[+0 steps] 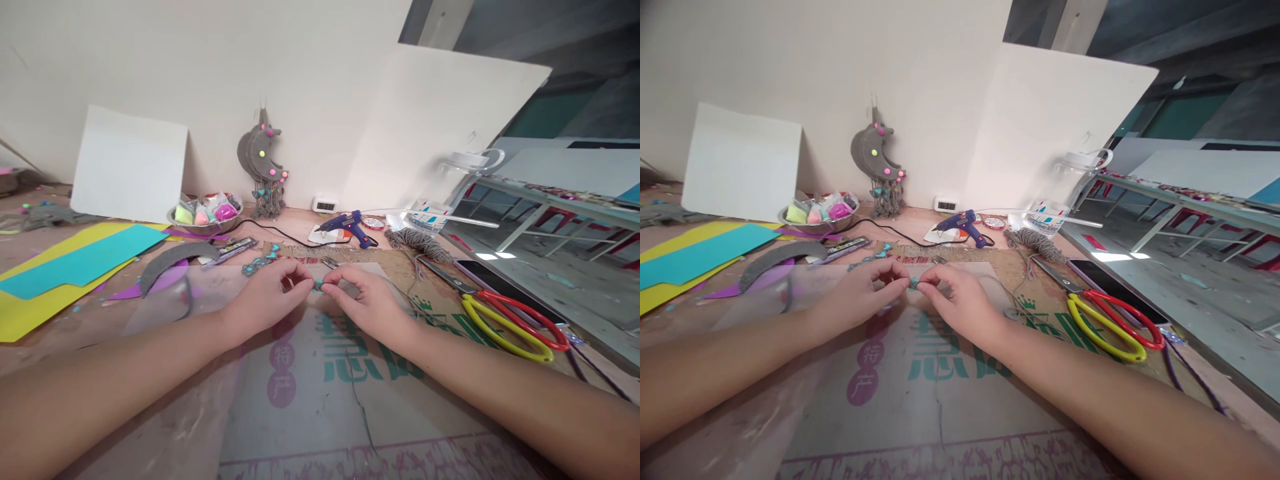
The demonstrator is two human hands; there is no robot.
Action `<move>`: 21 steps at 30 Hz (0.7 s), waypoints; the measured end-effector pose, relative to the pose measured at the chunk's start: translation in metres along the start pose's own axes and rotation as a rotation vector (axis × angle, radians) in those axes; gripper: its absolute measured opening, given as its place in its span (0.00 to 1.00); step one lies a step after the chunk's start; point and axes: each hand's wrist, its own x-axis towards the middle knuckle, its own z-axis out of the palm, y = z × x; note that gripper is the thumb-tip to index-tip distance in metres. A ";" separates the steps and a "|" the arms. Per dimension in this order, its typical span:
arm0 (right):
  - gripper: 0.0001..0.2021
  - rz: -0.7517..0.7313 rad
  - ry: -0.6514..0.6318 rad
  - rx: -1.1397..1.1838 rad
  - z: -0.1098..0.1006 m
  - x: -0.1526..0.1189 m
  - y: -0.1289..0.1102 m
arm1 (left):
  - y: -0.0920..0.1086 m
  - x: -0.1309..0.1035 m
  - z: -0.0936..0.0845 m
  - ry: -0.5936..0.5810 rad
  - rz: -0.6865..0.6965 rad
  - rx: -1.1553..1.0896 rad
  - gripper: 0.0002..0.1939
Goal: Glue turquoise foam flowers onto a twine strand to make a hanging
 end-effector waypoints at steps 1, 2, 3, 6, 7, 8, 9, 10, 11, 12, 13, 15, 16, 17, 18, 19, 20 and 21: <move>0.06 0.006 0.002 0.005 0.000 0.000 0.000 | 0.000 0.000 -0.001 -0.007 0.011 -0.011 0.09; 0.06 0.013 0.004 0.012 0.000 0.000 0.001 | -0.001 0.000 -0.001 -0.012 0.022 -0.022 0.10; 0.06 0.021 0.008 0.021 0.001 0.000 0.001 | -0.002 0.000 -0.001 -0.012 0.030 -0.035 0.11; 0.07 0.037 0.011 0.036 0.001 0.000 0.002 | -0.004 0.001 -0.002 0.000 0.032 -0.066 0.12; 0.06 0.036 0.010 0.039 0.000 0.000 0.002 | -0.005 0.002 -0.002 0.003 0.031 -0.073 0.12; 0.06 0.035 0.008 0.041 0.000 0.000 0.002 | -0.005 0.002 -0.002 0.001 0.030 -0.076 0.11; 0.06 0.036 0.007 0.043 0.000 0.000 0.002 | -0.004 0.002 -0.001 -0.001 0.026 -0.074 0.11; 0.06 0.039 0.006 0.045 0.000 0.000 0.002 | -0.003 0.001 -0.001 -0.004 0.021 -0.066 0.10; 0.06 0.043 0.007 0.046 0.000 0.000 0.002 | -0.002 0.001 -0.001 -0.006 0.011 -0.054 0.10; 0.05 0.049 0.005 0.045 0.000 0.000 0.002 | 0.000 0.000 -0.001 -0.007 -0.001 -0.040 0.09; 0.05 0.053 0.005 0.044 0.000 0.000 0.002 | 0.002 0.000 -0.001 -0.007 -0.014 -0.027 0.09; 0.05 0.056 0.000 0.045 0.000 -0.001 0.003 | 0.004 -0.001 -0.001 -0.001 -0.026 -0.006 0.09; 0.05 0.056 -0.003 0.047 0.000 -0.001 0.003 | 0.005 -0.001 -0.001 0.001 -0.024 0.001 0.09; 0.05 0.055 -0.003 0.050 0.000 -0.001 0.004 | 0.005 -0.001 -0.001 0.002 -0.019 0.006 0.09; 0.05 0.054 -0.001 0.052 0.001 -0.001 0.004 | 0.005 -0.001 -0.002 0.001 -0.011 0.012 0.10; 0.05 0.054 0.002 0.053 0.001 -0.001 0.004 | 0.004 -0.001 -0.002 -0.001 -0.003 0.019 0.10; 0.05 0.054 0.006 0.052 0.001 -0.001 0.004 | 0.003 0.000 -0.002 -0.004 0.003 0.026 0.10; 0.05 0.054 0.011 0.052 0.001 -0.001 0.004 | 0.002 0.000 -0.003 -0.007 0.010 0.034 0.11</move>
